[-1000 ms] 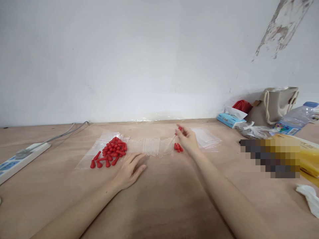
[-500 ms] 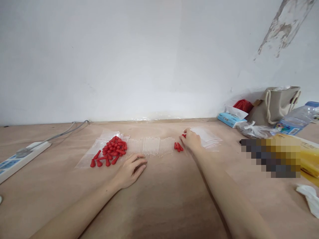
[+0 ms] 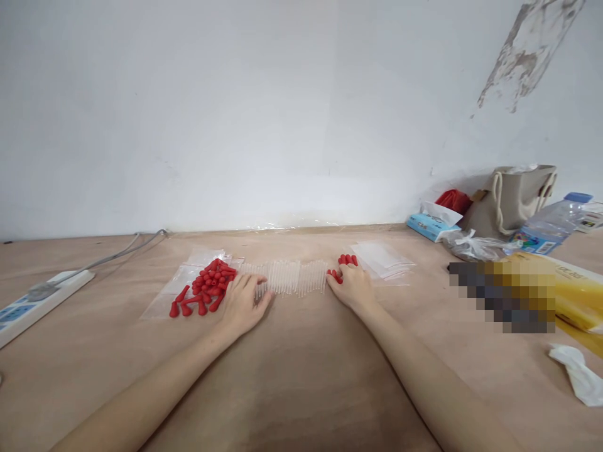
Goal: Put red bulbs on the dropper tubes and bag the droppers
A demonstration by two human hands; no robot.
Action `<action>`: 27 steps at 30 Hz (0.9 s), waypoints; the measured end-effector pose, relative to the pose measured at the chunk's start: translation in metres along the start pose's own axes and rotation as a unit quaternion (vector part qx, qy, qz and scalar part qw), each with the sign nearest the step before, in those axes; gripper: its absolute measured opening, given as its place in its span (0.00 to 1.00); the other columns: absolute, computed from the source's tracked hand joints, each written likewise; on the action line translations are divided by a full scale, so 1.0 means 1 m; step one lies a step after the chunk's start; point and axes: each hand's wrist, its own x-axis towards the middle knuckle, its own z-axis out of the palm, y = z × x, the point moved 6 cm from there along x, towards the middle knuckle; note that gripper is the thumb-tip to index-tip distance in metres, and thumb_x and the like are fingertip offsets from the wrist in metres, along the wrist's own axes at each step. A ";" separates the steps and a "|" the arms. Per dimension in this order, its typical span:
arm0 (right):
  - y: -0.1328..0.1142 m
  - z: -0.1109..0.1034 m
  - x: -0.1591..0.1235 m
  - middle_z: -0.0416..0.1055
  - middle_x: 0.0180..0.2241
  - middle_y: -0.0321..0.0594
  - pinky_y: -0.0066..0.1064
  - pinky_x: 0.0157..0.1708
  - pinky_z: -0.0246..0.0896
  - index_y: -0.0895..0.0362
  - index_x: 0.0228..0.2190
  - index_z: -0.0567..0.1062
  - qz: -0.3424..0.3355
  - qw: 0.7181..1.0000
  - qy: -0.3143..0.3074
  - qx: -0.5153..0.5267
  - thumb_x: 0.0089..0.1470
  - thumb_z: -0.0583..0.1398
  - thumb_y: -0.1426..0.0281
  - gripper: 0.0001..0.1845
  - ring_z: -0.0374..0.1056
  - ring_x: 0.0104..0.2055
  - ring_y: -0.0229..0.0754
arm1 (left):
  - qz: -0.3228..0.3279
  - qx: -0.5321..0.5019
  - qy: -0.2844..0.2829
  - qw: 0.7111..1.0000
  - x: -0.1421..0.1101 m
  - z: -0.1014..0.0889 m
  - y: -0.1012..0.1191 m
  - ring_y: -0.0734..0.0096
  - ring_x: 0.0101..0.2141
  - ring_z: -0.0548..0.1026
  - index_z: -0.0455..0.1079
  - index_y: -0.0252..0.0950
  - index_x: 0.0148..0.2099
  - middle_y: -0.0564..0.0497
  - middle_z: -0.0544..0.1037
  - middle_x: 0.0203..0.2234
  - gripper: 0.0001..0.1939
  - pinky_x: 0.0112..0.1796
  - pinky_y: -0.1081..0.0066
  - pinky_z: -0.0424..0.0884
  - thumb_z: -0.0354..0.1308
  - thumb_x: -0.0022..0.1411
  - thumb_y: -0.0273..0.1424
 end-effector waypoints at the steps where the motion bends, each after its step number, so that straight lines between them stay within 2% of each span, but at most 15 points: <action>1: 0.001 0.002 0.000 0.68 0.23 0.40 0.30 0.26 0.52 0.56 0.17 0.65 -0.002 1.000 0.002 0.002 0.50 0.51 0.60 0.17 0.64 0.26 0.41 | -0.027 0.021 -0.008 0.999 0.008 0.003 -0.002 0.57 0.39 0.66 0.66 0.35 0.39 0.45 0.71 0.35 0.10 0.39 0.59 0.59 0.52 0.55 0.34; 5: 0.005 0.002 -0.001 0.69 0.22 0.40 0.30 0.26 0.52 0.56 0.17 0.66 0.016 0.999 0.023 0.020 0.50 0.51 0.61 0.17 0.65 0.26 0.41 | -0.137 0.091 -0.065 0.984 0.035 0.020 -0.012 0.51 0.43 0.64 0.69 0.34 0.35 0.41 0.70 0.36 0.14 0.42 0.55 0.56 0.50 0.55 0.39; 9: 0.008 -0.007 -0.007 0.71 0.23 0.39 0.30 0.27 0.51 0.56 0.20 0.69 0.042 0.997 0.058 0.035 0.49 0.51 0.61 0.15 0.65 0.26 0.40 | -0.177 0.108 -0.092 0.974 0.053 0.032 -0.014 0.49 0.45 0.62 0.71 0.33 0.34 0.39 0.70 0.38 0.17 0.43 0.55 0.55 0.49 0.53 0.41; 13: 0.003 -0.013 -0.012 0.72 0.23 0.39 0.31 0.31 0.49 0.57 0.20 0.71 0.025 0.995 0.094 0.034 0.49 0.51 0.60 0.16 0.66 0.27 0.40 | -0.221 0.121 -0.138 0.958 0.062 0.035 -0.017 0.46 0.46 0.62 0.72 0.30 0.34 0.35 0.69 0.40 0.19 0.44 0.56 0.54 0.51 0.50 0.41; 19: -0.003 -0.011 -0.015 0.70 0.21 0.37 0.31 0.31 0.47 0.57 0.18 0.69 0.015 0.991 0.125 0.034 0.49 0.51 0.60 0.17 0.64 0.25 0.38 | -0.282 0.130 -0.206 0.928 0.072 0.039 -0.019 0.43 0.48 0.61 0.71 0.28 0.38 0.31 0.68 0.43 0.18 0.44 0.53 0.52 0.56 0.45 0.34; 23: -0.004 -0.012 -0.016 0.69 0.20 0.37 0.32 0.31 0.49 0.57 0.18 0.67 0.005 0.989 0.133 0.068 0.49 0.52 0.62 0.16 0.64 0.25 0.38 | -0.286 0.127 -0.216 0.925 0.080 0.039 -0.017 0.40 0.47 0.62 0.71 0.28 0.37 0.30 0.68 0.43 0.15 0.42 0.51 0.55 0.56 0.46 0.33; 25: -0.005 -0.013 -0.018 0.68 0.20 0.37 0.31 0.30 0.52 0.57 0.19 0.67 -0.005 0.983 0.132 0.125 0.49 0.53 0.62 0.14 0.64 0.25 0.38 | -0.264 0.118 -0.210 0.934 0.081 0.033 -0.013 0.41 0.46 0.63 0.70 0.28 0.35 0.30 0.69 0.41 0.14 0.40 0.52 0.56 0.54 0.50 0.34; 27: -0.007 -0.013 -0.020 0.67 0.21 0.37 0.30 0.28 0.55 0.57 0.23 0.67 -0.017 0.971 0.123 0.206 0.48 0.54 0.63 0.10 0.63 0.24 0.38 | -0.215 0.101 -0.197 0.951 0.078 0.023 -0.006 0.45 0.44 0.66 0.69 0.30 0.35 0.34 0.71 0.39 0.13 0.40 0.55 0.58 0.49 0.55 0.34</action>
